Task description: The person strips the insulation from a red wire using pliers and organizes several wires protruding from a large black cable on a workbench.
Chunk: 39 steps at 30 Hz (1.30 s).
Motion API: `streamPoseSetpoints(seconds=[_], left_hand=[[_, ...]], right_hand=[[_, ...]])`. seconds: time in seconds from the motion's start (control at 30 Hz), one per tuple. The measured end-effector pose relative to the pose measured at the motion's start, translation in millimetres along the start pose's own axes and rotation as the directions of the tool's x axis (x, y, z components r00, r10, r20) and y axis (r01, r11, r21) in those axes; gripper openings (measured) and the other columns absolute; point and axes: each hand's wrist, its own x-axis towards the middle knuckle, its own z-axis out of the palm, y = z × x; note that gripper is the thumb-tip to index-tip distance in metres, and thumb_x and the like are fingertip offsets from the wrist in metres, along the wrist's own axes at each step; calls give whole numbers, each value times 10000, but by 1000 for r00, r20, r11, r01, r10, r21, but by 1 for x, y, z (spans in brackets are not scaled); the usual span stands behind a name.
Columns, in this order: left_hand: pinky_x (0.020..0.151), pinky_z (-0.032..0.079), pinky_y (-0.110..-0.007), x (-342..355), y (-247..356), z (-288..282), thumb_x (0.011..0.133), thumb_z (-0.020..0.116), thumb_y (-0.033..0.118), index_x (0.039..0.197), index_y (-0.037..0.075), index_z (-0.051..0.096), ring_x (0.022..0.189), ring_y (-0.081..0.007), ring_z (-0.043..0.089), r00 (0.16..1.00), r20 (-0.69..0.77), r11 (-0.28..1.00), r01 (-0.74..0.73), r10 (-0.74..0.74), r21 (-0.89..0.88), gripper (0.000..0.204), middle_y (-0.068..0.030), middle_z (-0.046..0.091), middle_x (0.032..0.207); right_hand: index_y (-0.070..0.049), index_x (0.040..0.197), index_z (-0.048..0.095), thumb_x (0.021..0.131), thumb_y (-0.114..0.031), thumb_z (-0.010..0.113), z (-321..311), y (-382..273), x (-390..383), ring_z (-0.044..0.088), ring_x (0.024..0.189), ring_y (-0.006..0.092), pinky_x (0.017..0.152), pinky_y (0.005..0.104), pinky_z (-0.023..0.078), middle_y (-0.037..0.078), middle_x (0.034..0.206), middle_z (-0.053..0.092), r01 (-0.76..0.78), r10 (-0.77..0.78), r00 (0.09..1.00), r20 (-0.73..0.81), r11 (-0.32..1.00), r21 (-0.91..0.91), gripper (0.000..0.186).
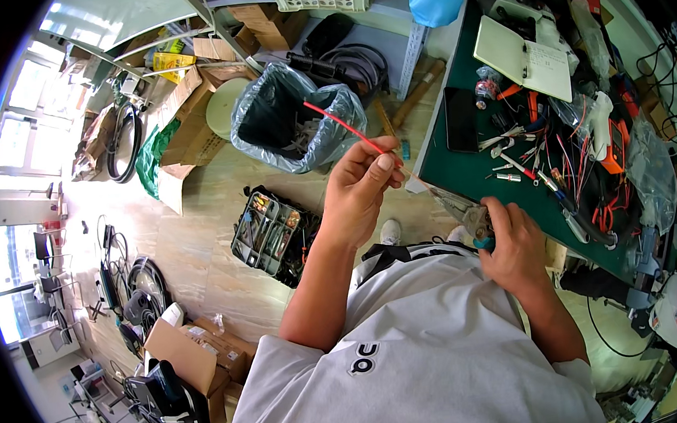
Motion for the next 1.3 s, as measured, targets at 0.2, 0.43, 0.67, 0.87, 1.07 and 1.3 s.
streamPoseSetpoints(seconds=[0.2, 0.43, 0.67, 0.87, 1.07, 1.3], left_hand=[[760, 458, -272, 2, -1, -2, 981, 574, 132, 1129, 8, 610, 818, -129, 582, 999, 44, 999, -28, 27, 37, 196, -71, 652, 941], [778, 513, -291, 3, -1, 1, 992, 560, 149, 1091, 4, 623, 830, -157, 659, 998, -43, 993, 46, -42, 106, 187, -97, 704, 943], [784, 537, -302, 5, -8, 0, 990, 562, 155, 1076, 10, 629, 820, -168, 678, 996, -82, 987, 44, -31, 158, 181, -97, 708, 938], [798, 534, -329, 9, -2, 5, 1025, 490, 248, 1104, 8, 604, 852, -188, 668, 987, -147, 991, 78, -62, 106, 277, -106, 692, 941], [628, 427, -273, 46, 5, -20, 1042, 395, 390, 1029, 116, 586, 646, -139, 461, 879, -454, 896, -74, -150, -439, 334, 7, 471, 743], [363, 203, -241, 77, -2, -85, 994, 447, 371, 705, 203, 484, 400, -84, 248, 628, -746, 904, -152, -224, -399, 337, 75, 279, 517]], right_hand=[[-66, 1219, 535, 591, -60, 758, -4, -2, -1, 582, 762, 302, 681, 415, 460, 110, 856, 537, 11, -10, 1000, 20, 999, -45, 667], [-69, 1234, 533, 605, -78, 769, -5, -2, -3, 583, 765, 302, 692, 422, 465, 110, 859, 533, -11, 15, 999, 47, 995, -95, 671], [-65, 1238, 533, 614, -84, 773, -5, -2, -5, 583, 768, 307, 681, 425, 474, 115, 857, 532, -1, 6, 999, 50, 994, -112, 669], [-65, 1241, 513, 636, -81, 765, -8, -6, 2, 593, 789, 329, 690, 433, 486, 134, 876, 547, -30, 39, 994, 99, 995, -93, 656], [-50, 1249, 466, 697, -108, 723, 8, -25, 19, 620, 897, 413, 743, 481, 508, 198, 966, 604, -107, 76, 964, 256, 988, 110, 612], [-40, 1283, 443, 760, -180, 640, 30, -61, 46, 606, 988, 465, 852, 516, 487, 258, 1093, 631, -101, 14, 885, 466, 982, 161, 577]])
